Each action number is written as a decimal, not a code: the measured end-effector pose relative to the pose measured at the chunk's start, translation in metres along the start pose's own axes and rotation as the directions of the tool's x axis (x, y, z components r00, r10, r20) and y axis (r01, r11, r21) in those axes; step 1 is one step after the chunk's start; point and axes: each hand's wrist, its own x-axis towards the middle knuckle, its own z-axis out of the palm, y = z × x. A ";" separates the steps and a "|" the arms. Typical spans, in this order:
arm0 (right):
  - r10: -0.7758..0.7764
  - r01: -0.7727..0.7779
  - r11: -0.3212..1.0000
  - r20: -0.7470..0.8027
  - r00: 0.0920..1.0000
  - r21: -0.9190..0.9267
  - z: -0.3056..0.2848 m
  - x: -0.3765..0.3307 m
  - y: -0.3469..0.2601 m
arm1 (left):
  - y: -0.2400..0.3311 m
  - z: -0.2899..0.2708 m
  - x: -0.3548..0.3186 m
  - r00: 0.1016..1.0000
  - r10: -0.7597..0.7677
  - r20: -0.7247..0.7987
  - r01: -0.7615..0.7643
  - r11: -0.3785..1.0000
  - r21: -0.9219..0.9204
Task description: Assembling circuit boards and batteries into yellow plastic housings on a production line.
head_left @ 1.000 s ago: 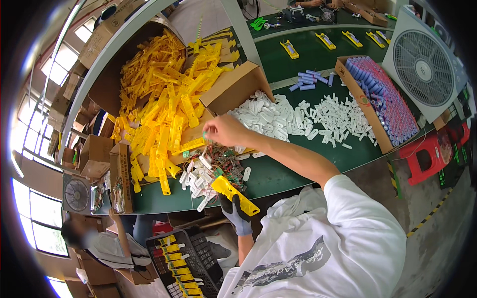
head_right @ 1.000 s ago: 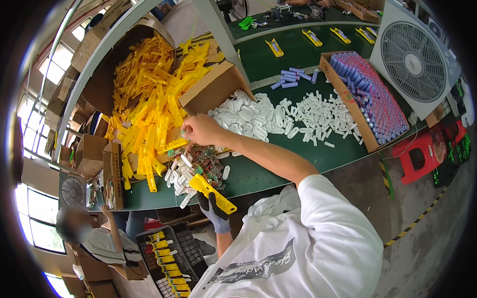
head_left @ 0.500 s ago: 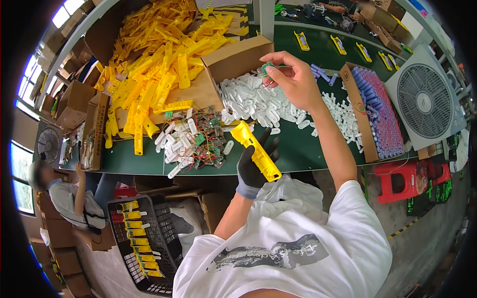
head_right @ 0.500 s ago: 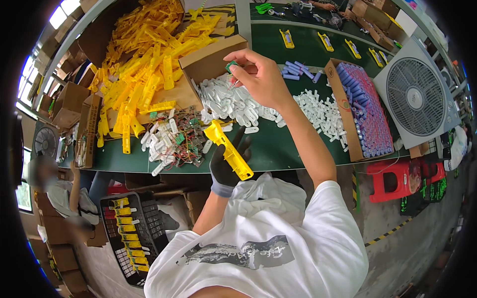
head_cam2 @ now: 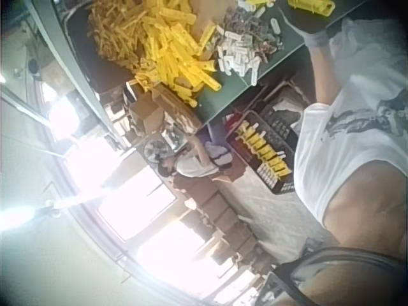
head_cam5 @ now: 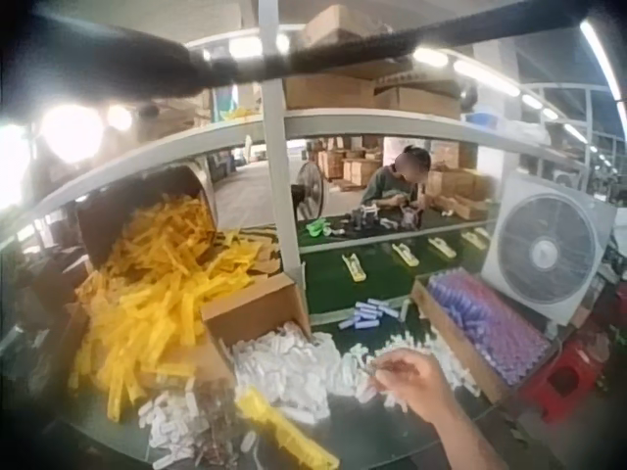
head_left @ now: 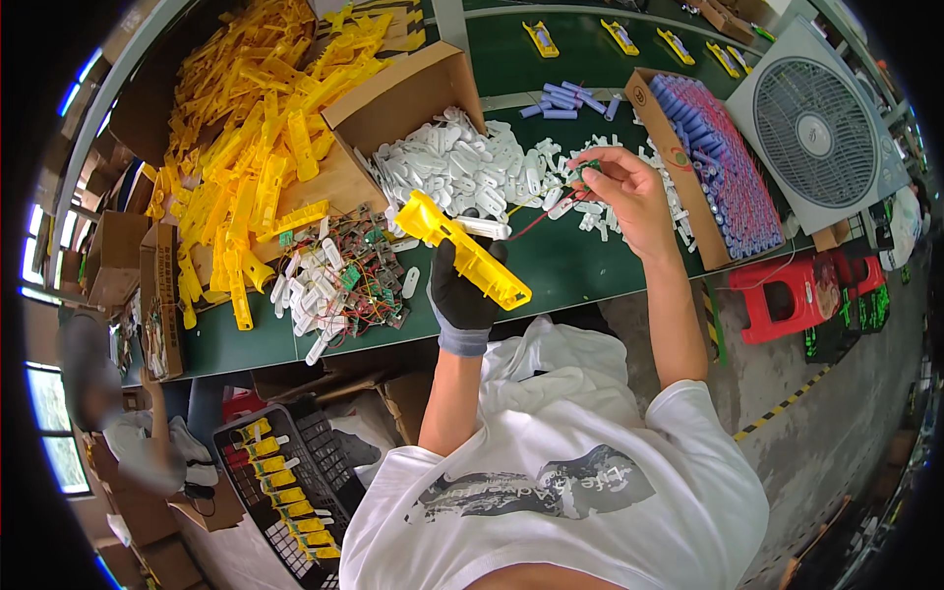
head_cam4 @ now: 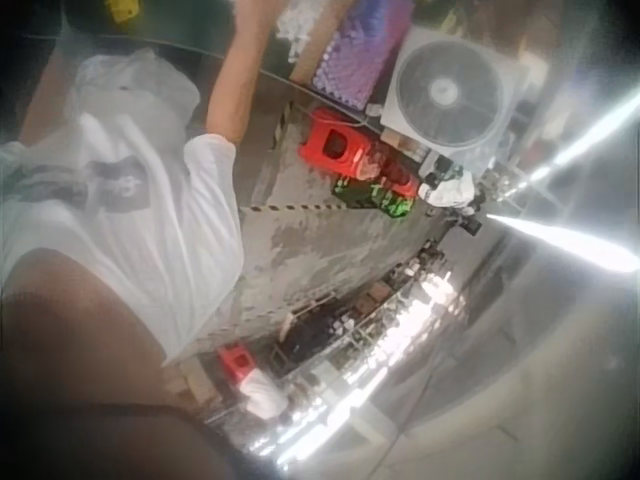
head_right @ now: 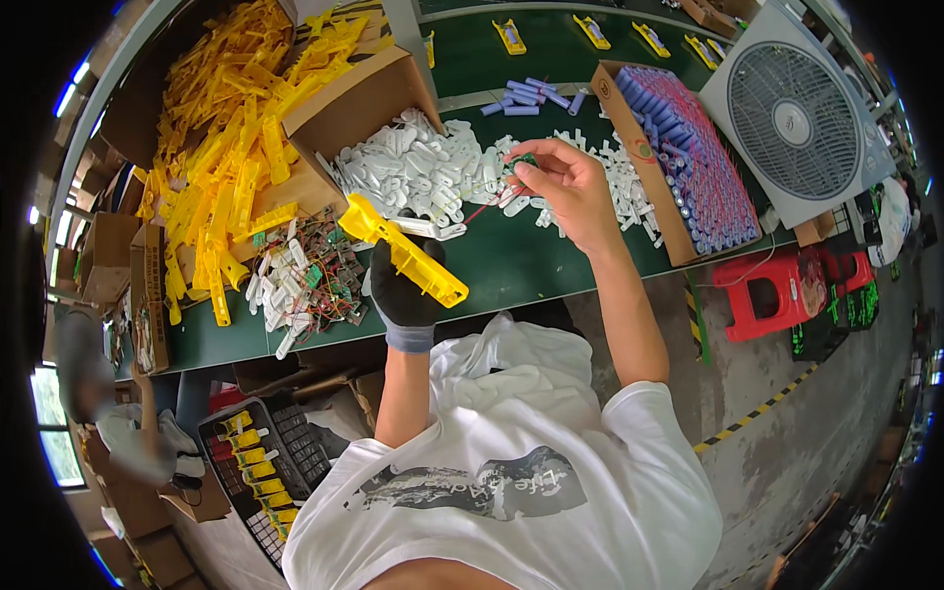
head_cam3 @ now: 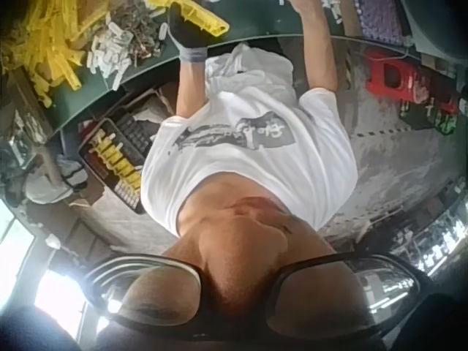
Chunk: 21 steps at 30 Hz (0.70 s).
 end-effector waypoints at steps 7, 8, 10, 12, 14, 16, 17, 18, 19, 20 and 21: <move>0.166 -0.183 0.973 0.122 0.979 0.142 -0.028 -0.030 0.014 | 0.004 0.036 0.016 0.919 0.311 -0.242 -0.140 0.832 0.537; 0.168 -0.184 0.971 0.113 0.979 0.151 -0.033 -0.033 0.018 | 0.006 0.042 0.019 0.924 0.315 -0.218 -0.122 0.781 0.612; 0.152 -0.175 0.967 0.135 0.979 0.187 -0.045 -0.039 0.025 | 0.009 0.048 0.024 0.931 0.287 -0.226 -0.096 0.789 0.607; 0.163 -0.183 0.968 0.124 0.979 0.172 -0.048 -0.045 0.029 | 0.010 0.056 0.027 0.946 0.268 -0.181 -0.077 0.731 0.678; 0.140 -0.162 0.972 0.130 0.982 0.172 -0.044 -0.047 0.033 | 0.006 0.061 0.027 0.941 0.265 -0.209 -0.066 0.752 0.655; 0.061 -0.062 0.991 0.009 0.998 0.118 -0.027 -0.048 0.030 | 0.005 0.063 0.026 0.938 0.280 -0.205 -0.069 0.728 0.682; -0.023 0.027 0.998 -0.096 0.995 0.048 -0.021 -0.049 0.027 | 0.004 0.067 0.026 0.930 0.317 -0.185 -0.101 0.705 0.702; -0.025 0.030 0.998 -0.099 0.995 0.052 -0.022 -0.049 0.025 | 0.002 0.072 0.026 0.931 0.315 -0.182 -0.099 0.702 0.705; -0.265 0.224 0.903 -0.067 0.962 -0.366 -0.022 -0.049 0.023 | 0.001 0.075 0.026 0.925 0.345 -0.159 -0.106 0.636 0.764; -0.459 0.364 0.610 0.061 0.886 -0.704 -0.022 -0.050 0.022 | 0.000 0.078 0.026 0.917 0.375 -0.133 -0.112 0.565 0.817; -0.418 0.319 0.496 0.100 0.903 -0.808 -0.021 -0.053 0.022 | -0.004 0.081 0.027 0.900 0.429 -0.074 -0.141 0.449 0.882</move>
